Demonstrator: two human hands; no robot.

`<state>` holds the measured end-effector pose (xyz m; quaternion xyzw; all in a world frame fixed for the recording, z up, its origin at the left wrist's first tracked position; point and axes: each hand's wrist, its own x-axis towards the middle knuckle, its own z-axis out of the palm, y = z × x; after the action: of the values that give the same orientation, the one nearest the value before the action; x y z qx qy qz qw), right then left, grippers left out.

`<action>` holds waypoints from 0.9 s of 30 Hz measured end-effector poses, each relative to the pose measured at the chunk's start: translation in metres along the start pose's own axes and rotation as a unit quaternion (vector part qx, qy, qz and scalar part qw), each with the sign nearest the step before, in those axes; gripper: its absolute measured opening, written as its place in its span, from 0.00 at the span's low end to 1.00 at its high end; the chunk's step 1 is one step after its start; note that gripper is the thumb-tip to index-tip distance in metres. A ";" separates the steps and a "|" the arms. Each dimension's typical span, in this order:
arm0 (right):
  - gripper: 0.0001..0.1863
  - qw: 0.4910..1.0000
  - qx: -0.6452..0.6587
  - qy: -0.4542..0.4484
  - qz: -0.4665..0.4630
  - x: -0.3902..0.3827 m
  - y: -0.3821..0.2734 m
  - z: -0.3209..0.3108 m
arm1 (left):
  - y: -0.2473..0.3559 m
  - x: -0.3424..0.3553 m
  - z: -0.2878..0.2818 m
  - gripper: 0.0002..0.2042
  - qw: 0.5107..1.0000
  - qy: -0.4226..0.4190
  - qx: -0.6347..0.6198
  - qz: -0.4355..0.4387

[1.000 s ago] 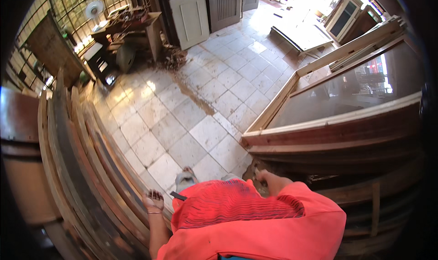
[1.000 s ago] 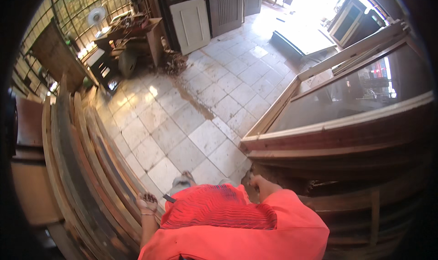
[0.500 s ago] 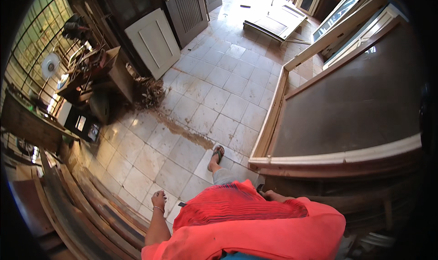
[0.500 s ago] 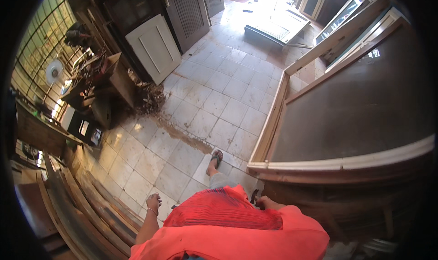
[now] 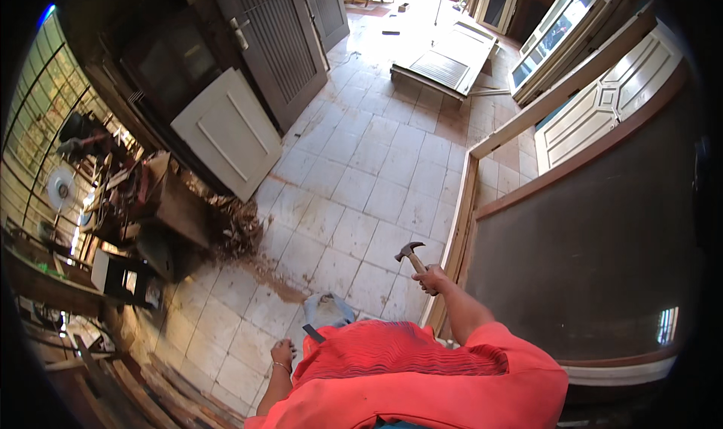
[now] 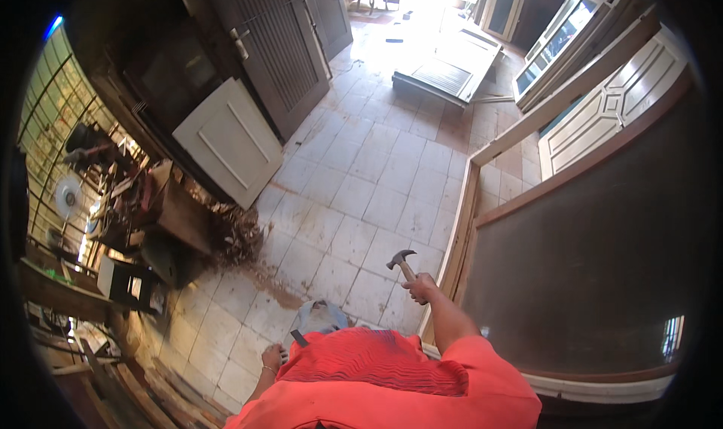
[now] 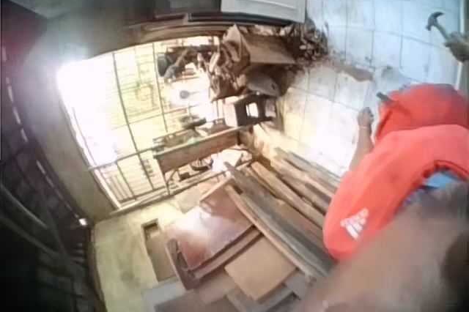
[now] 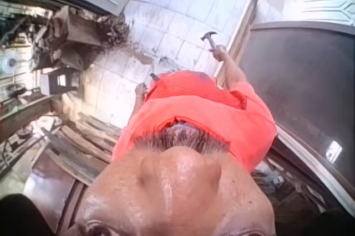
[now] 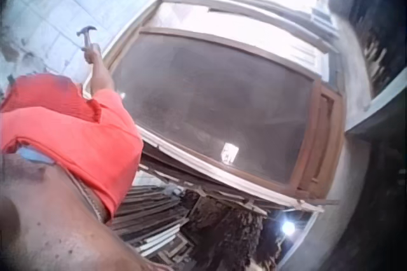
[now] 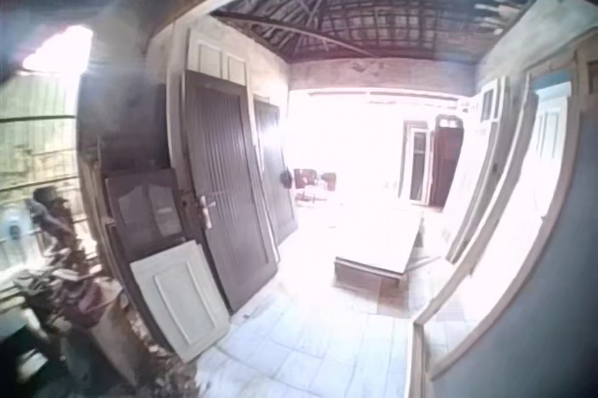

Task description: The person uses a hammer and a screwdriver to work on the hinges and edges of a wooden door that is lying on the floor.

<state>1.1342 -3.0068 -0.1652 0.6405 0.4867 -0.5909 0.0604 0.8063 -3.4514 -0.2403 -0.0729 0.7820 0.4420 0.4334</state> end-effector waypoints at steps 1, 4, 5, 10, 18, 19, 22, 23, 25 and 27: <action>0.21 1.000 0.004 0.003 -0.004 0.007 -0.022 -0.006 | 0.000 0.028 0.005 0.18 0.999 -0.024 0.044 -0.008; 0.21 0.985 -0.133 0.083 -0.078 0.051 -0.064 -0.022 | 0.021 0.097 0.015 0.17 0.920 -0.075 0.349 0.165; 0.21 0.981 -0.166 0.076 -0.065 0.079 -0.065 -0.028 | 0.040 0.118 0.020 0.16 0.835 -0.091 0.485 0.243; 0.25 0.981 -0.052 -0.006 0.187 0.206 0.018 -0.048 | 0.180 0.242 0.089 0.15 0.765 -0.108 0.557 0.306; 0.26 0.940 0.218 0.007 0.262 0.233 -0.091 -0.072 | 0.528 0.415 0.245 0.12 0.952 -0.082 0.255 0.146; 0.26 0.941 0.234 0.004 0.246 0.246 -0.116 -0.076 | 0.560 0.454 0.254 0.15 0.901 -0.042 0.349 0.255; 0.26 0.923 0.289 0.031 0.253 0.270 -0.140 -0.105 | 0.668 0.477 0.379 0.15 0.906 -0.093 0.306 0.276; 0.26 0.916 0.304 0.034 0.260 0.282 -0.147 -0.116 | 0.702 0.457 0.425 0.14 0.933 -0.124 0.242 0.235; 0.26 0.911 0.313 0.002 0.269 0.320 -0.173 -0.137 | 0.742 0.461 0.474 0.10 0.959 -0.174 0.115 0.193; 0.26 0.901 0.325 -0.014 0.288 0.353 -0.187 -0.168 | 0.765 0.461 0.539 0.10 0.959 -0.174 0.129 0.182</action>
<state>1.0606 -2.6056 -0.3103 0.7281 0.0609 -0.6824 0.0233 0.4732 -2.4625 -0.2279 0.2050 0.7448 0.4147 0.4809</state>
